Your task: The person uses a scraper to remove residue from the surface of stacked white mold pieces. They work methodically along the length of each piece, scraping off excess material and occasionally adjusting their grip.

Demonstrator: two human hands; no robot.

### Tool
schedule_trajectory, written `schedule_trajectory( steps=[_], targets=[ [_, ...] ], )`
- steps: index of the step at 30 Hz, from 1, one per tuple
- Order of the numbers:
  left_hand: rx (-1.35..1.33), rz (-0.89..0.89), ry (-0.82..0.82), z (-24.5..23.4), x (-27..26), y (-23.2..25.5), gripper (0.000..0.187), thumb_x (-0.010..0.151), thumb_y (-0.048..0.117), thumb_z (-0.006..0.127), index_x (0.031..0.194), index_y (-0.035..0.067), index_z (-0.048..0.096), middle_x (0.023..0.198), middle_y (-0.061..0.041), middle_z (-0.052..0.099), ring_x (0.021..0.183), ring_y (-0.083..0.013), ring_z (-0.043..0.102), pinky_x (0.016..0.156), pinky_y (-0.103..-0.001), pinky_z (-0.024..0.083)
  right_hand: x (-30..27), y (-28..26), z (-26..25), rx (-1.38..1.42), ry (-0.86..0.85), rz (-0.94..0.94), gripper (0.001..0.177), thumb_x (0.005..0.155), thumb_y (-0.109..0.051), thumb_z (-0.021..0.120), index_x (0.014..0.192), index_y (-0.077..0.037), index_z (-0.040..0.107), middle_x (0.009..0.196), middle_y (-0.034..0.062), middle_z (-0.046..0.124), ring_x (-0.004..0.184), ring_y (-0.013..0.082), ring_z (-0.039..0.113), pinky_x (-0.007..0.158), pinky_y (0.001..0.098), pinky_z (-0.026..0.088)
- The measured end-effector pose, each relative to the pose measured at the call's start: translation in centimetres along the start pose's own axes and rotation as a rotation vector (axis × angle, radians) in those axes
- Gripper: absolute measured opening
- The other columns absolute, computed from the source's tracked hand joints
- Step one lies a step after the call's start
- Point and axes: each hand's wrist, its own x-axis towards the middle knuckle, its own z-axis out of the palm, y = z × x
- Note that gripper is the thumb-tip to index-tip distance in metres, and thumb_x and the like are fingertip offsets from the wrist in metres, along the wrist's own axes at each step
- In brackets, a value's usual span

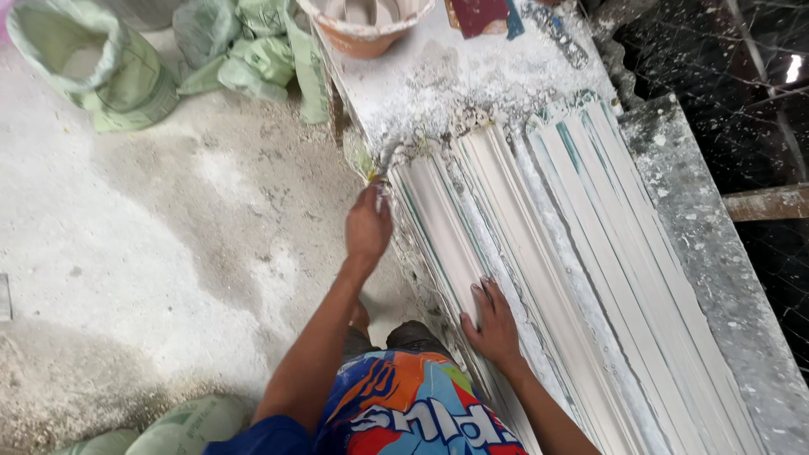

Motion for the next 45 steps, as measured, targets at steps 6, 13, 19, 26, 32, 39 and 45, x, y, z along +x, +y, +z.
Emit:
schedule_trajectory(
  steps=[6,13,19,26,32,39,45],
  targets=[
    [-0.029,-0.043,-0.056,-2.7,0.4,-10.8,0.055,0.106,0.037,0.043,0.152,0.007,0.041,0.127,-0.027,0.067,0.102,-0.0555,0.065,0.075,-0.062,0.051,0.2,-1.1,-0.2,0.176,-0.040,0.140,0.047,0.098,-0.025,0.058,0.142,-0.006,0.054,0.155,0.0171,0.045,0.148,0.0365,0.041,0.119,0.0505,0.037],
    [-0.397,-0.416,-0.127,0.9,-6.6,-16.2,0.059,0.102,0.043,0.040,0.155,0.018,0.034,0.135,-0.016,0.065,0.084,-0.0299,0.070,0.080,-0.047,0.054,6.8,-2.9,0.8,0.301,0.013,0.210,0.044,0.099,-0.021,0.051,0.138,-0.003,0.056,0.146,0.0161,0.049,0.146,0.0336,0.041,0.122,0.0492,0.034],
    [-0.767,-0.393,-0.120,2.8,-5.7,-16.5,0.053,0.107,0.010,0.036,0.155,-0.005,0.018,0.132,-0.032,0.061,0.091,-0.0297,0.071,0.073,-0.043,0.055,15.4,-2.4,3.2,0.316,-0.046,0.014,0.042,0.103,-0.018,0.052,0.145,-0.012,0.052,0.147,0.0148,0.045,0.148,0.0414,0.036,0.116,0.0574,0.038],
    [-0.679,-0.348,-0.258,-1.2,2.3,-12.3,0.040,0.110,0.036,0.042,0.110,-0.002,0.055,0.075,-0.015,0.066,0.060,-0.0226,0.066,0.052,-0.038,0.054,23.5,-4.2,3.8,0.248,-0.174,-0.073,0.041,0.105,-0.015,0.046,0.146,-0.011,0.044,0.145,0.0182,0.040,0.147,0.0477,0.032,0.116,0.0677,0.035],
    [-0.604,-0.297,-0.428,-0.6,13.9,-12.5,0.061,0.107,0.053,0.050,0.073,0.005,0.064,0.056,-0.015,0.063,0.041,-0.0219,0.062,0.036,-0.032,0.050,25.9,-4.6,6.2,0.011,-0.134,-0.048,0.043,0.106,-0.025,0.045,0.147,-0.010,0.043,0.147,0.0189,0.040,0.145,0.0440,0.036,0.115,0.0624,0.036],
    [-0.447,-0.167,-0.626,1.9,22.5,-14.5,0.056,0.103,0.048,0.057,0.070,0.003,0.063,0.052,-0.014,0.059,0.041,-0.0202,0.061,0.041,-0.031,0.053,24.9,-4.2,7.8,-0.222,0.003,-0.056,0.055,0.097,-0.032,0.054,0.147,-0.012,0.045,0.145,0.0163,0.046,0.139,0.0390,0.048,0.114,0.0521,0.042],
    [-0.496,-0.256,-0.658,5.1,23.3,-21.6,0.049,0.103,0.046,0.063,0.077,0.006,0.066,0.054,-0.012,0.057,0.043,-0.0190,0.058,0.047,-0.031,0.054,24.5,-4.6,8.6,-0.233,0.055,0.040,0.059,0.093,-0.037,0.060,0.142,-0.007,0.050,0.136,0.0220,0.052,0.134,0.0433,0.052,0.115,0.0527,0.041]
  ],
)
